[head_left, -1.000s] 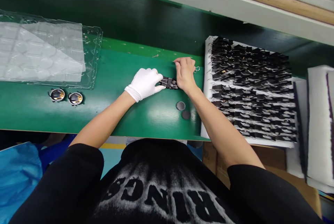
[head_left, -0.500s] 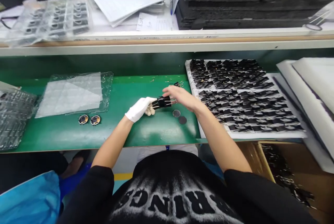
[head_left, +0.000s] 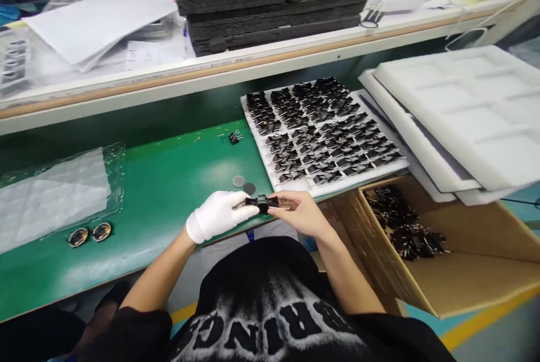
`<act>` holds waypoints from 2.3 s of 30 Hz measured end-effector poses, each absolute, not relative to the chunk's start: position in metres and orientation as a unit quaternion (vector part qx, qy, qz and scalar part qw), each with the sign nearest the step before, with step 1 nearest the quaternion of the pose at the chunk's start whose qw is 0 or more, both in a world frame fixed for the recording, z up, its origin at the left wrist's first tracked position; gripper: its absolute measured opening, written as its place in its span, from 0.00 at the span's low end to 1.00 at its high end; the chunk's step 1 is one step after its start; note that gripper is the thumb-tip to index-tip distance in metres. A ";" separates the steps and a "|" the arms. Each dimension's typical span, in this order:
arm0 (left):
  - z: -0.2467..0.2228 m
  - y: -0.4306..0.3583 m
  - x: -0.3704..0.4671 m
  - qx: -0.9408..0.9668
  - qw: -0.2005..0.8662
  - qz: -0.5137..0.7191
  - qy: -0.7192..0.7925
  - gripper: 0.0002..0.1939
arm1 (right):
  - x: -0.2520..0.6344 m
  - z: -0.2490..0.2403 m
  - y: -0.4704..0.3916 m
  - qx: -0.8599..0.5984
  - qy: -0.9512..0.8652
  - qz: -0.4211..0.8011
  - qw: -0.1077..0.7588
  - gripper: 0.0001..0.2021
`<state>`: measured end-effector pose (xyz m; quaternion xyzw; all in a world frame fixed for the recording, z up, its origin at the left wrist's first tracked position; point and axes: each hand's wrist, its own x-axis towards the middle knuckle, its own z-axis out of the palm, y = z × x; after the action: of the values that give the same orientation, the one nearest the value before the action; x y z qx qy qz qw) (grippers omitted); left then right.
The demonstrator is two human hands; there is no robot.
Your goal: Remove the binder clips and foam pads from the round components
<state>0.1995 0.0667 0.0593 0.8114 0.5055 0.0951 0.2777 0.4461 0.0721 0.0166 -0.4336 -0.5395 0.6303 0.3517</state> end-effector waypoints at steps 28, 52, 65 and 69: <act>-0.006 0.084 0.310 0.824 0.012 0.096 0.559 0.24 | 0.521 -0.049 0.079 -0.640 -0.629 0.092 0.432 0.09; -0.024 0.197 0.188 0.796 0.082 0.176 0.573 0.14 | 0.457 -0.174 0.069 -0.538 -0.632 -0.172 0.531 0.19; -0.019 0.106 0.204 0.833 -0.036 0.062 0.548 0.28 | 0.455 -0.168 0.069 -0.519 -0.639 -0.151 0.548 0.23; -0.023 0.106 0.212 0.830 -0.045 0.069 0.551 0.17 | 0.453 -0.164 0.070 -0.519 -0.644 -0.139 0.545 0.23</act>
<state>0.2125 0.1062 -0.0230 0.8305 0.5509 0.0690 -0.0454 0.4527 0.0701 -0.1639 -0.5188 -0.6439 -0.1395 0.5448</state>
